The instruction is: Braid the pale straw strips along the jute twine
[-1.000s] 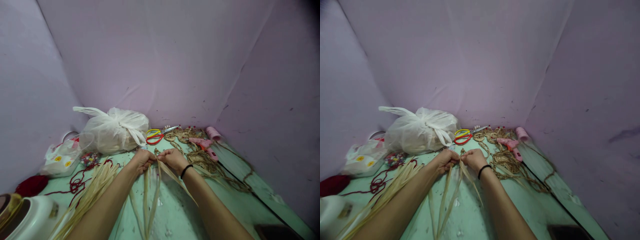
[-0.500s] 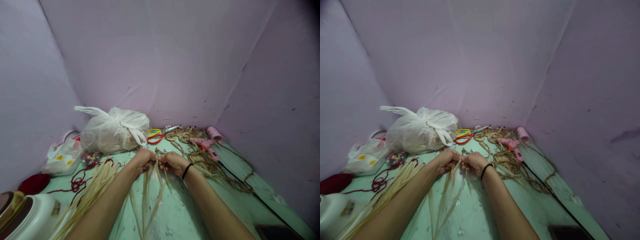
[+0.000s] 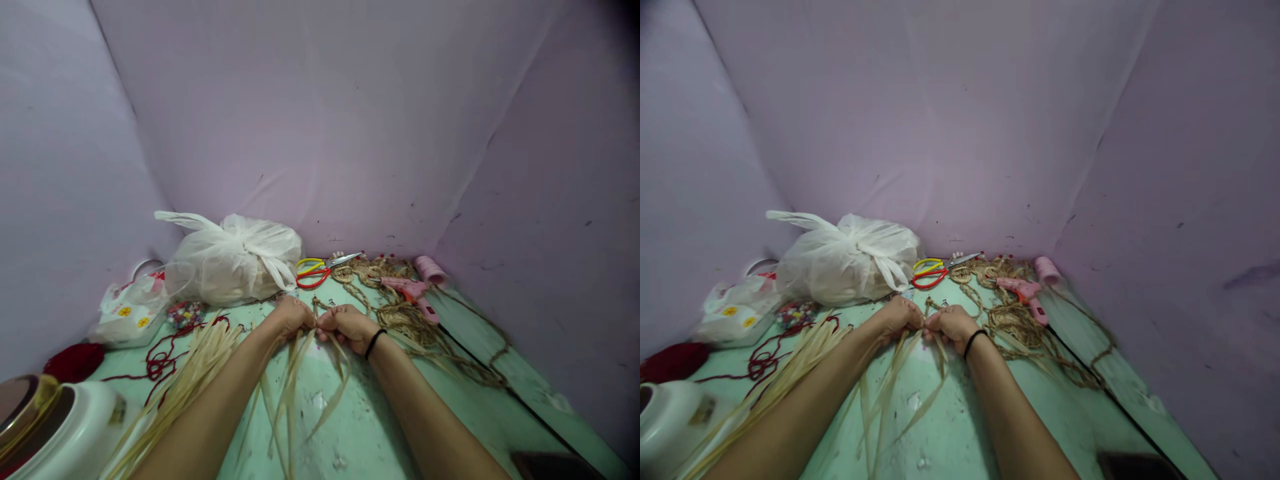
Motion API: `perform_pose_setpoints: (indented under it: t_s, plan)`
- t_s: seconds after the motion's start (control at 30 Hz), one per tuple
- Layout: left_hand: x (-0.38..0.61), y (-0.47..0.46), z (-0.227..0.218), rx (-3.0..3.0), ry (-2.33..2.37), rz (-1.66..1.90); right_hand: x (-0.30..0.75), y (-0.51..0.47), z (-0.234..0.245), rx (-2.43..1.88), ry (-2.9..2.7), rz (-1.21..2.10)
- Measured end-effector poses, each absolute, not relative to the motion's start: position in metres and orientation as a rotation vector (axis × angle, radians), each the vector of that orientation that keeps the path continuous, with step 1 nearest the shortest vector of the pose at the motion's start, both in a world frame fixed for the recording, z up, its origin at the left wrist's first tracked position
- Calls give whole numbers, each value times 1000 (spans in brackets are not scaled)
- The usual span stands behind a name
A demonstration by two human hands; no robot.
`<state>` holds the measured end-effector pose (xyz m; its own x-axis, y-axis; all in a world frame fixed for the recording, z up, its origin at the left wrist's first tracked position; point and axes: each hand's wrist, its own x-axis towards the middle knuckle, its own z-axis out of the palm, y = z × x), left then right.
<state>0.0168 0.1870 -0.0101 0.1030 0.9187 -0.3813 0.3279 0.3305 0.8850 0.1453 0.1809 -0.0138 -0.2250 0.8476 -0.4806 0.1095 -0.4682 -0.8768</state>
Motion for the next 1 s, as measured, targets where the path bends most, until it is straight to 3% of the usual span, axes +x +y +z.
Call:
perform_pose_setpoints:
  t_s: [0.33,0.6,1.0]
  plan:
    - [16,188,-10,1249,1421,681,147,181,-11,-1434,-996,1943]
    - [10,192,-11,1464,1492,565,141,183,-17,-1593,-1130,1696]
    - [39,158,16,1924,1876,204,139,184,-30,-1503,-1186,1599]
